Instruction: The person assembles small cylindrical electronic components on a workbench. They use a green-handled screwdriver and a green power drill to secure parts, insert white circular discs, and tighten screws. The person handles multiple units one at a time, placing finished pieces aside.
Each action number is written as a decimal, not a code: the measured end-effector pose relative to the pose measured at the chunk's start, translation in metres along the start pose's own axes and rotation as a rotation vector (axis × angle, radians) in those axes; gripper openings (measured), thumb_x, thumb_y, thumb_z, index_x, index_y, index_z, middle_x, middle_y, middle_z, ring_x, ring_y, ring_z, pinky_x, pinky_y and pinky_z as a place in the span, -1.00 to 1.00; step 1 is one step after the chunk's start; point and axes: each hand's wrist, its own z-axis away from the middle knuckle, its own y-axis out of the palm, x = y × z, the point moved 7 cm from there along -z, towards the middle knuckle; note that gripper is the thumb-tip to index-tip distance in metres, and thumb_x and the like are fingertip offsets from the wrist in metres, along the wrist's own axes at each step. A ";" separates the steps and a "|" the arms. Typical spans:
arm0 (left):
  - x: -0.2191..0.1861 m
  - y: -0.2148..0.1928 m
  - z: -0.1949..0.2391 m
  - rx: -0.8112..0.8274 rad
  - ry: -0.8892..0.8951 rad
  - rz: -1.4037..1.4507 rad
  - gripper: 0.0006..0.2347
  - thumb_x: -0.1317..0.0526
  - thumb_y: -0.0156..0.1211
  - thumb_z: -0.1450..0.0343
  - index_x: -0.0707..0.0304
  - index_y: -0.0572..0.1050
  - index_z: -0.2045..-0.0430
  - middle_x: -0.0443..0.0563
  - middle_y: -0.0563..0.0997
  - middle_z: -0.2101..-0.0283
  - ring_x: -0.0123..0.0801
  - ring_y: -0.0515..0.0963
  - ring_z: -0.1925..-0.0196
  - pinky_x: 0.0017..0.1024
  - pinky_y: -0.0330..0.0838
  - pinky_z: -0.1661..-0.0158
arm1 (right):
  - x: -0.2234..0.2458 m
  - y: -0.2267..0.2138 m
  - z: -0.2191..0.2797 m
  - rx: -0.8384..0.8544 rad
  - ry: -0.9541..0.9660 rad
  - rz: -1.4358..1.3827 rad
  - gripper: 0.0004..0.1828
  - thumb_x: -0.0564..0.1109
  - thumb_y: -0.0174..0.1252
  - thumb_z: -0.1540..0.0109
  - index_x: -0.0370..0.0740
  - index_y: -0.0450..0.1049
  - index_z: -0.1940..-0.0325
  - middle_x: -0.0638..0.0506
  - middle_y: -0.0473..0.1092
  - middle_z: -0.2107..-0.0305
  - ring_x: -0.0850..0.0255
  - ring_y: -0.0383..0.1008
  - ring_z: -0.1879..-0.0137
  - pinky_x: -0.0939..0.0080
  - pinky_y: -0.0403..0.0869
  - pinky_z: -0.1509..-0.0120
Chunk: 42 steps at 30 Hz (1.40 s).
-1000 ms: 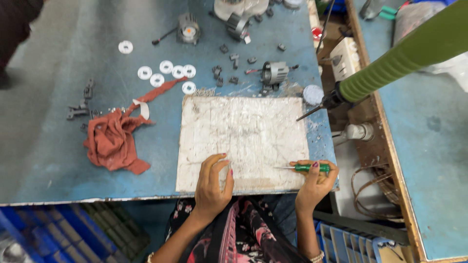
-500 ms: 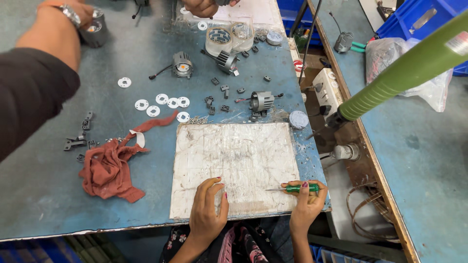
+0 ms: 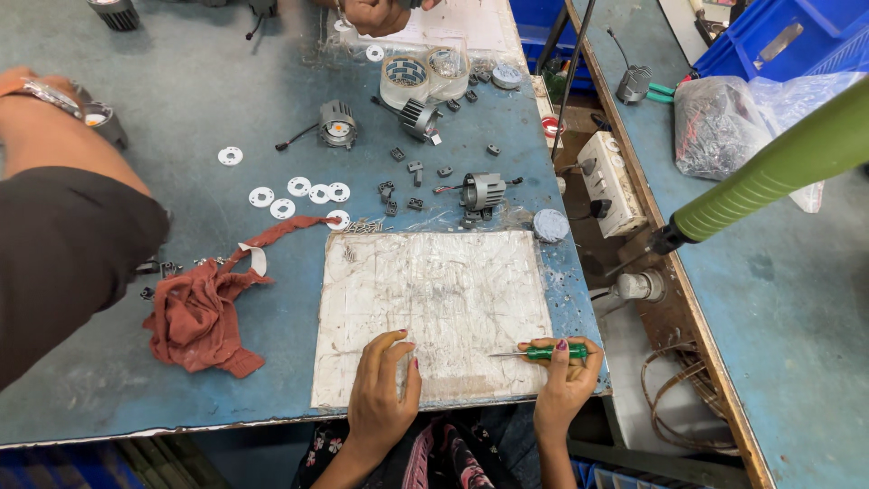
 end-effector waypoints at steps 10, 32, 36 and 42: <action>-0.001 0.000 -0.002 0.020 -0.019 -0.017 -0.80 0.40 0.25 -0.31 0.38 0.48 0.22 0.23 0.50 -0.02 0.00 0.55 -0.07 -0.20 0.47 -0.04 | -0.001 0.000 0.000 -0.005 -0.009 0.002 -0.85 -0.21 -0.12 -0.45 -0.33 0.14 -0.06 -0.25 0.48 0.29 0.05 0.61 0.23 0.13 0.63 0.14; -0.004 -0.002 -0.003 0.008 -0.027 -0.036 -0.84 0.39 0.24 -0.32 0.36 0.50 0.26 0.18 0.52 -0.01 -0.02 0.58 -0.03 -0.21 0.48 -0.01 | 0.004 0.002 0.001 -0.006 -0.022 0.012 -0.86 -0.21 -0.13 -0.46 -0.33 0.14 -0.05 -0.25 0.48 0.29 0.07 0.60 0.24 0.14 0.63 0.14; -0.002 0.000 -0.003 0.029 -0.032 -0.033 -0.85 0.39 0.23 -0.32 0.36 0.51 0.27 0.18 0.51 -0.01 -0.06 0.58 -0.02 -0.23 0.48 -0.01 | 0.004 0.002 0.001 -0.003 -0.026 0.033 -0.86 -0.21 -0.14 -0.46 -0.33 0.14 -0.05 -0.25 0.48 0.29 0.08 0.60 0.23 0.14 0.63 0.13; -0.002 0.000 -0.003 0.032 -0.035 -0.028 -0.86 0.40 0.22 -0.32 0.36 0.51 0.28 0.17 0.52 0.00 -0.07 0.59 0.00 -0.23 0.48 0.01 | 0.006 0.003 0.001 0.003 -0.031 0.034 -0.86 -0.20 -0.13 -0.46 -0.33 0.14 -0.05 -0.24 0.48 0.28 0.08 0.60 0.23 0.14 0.64 0.13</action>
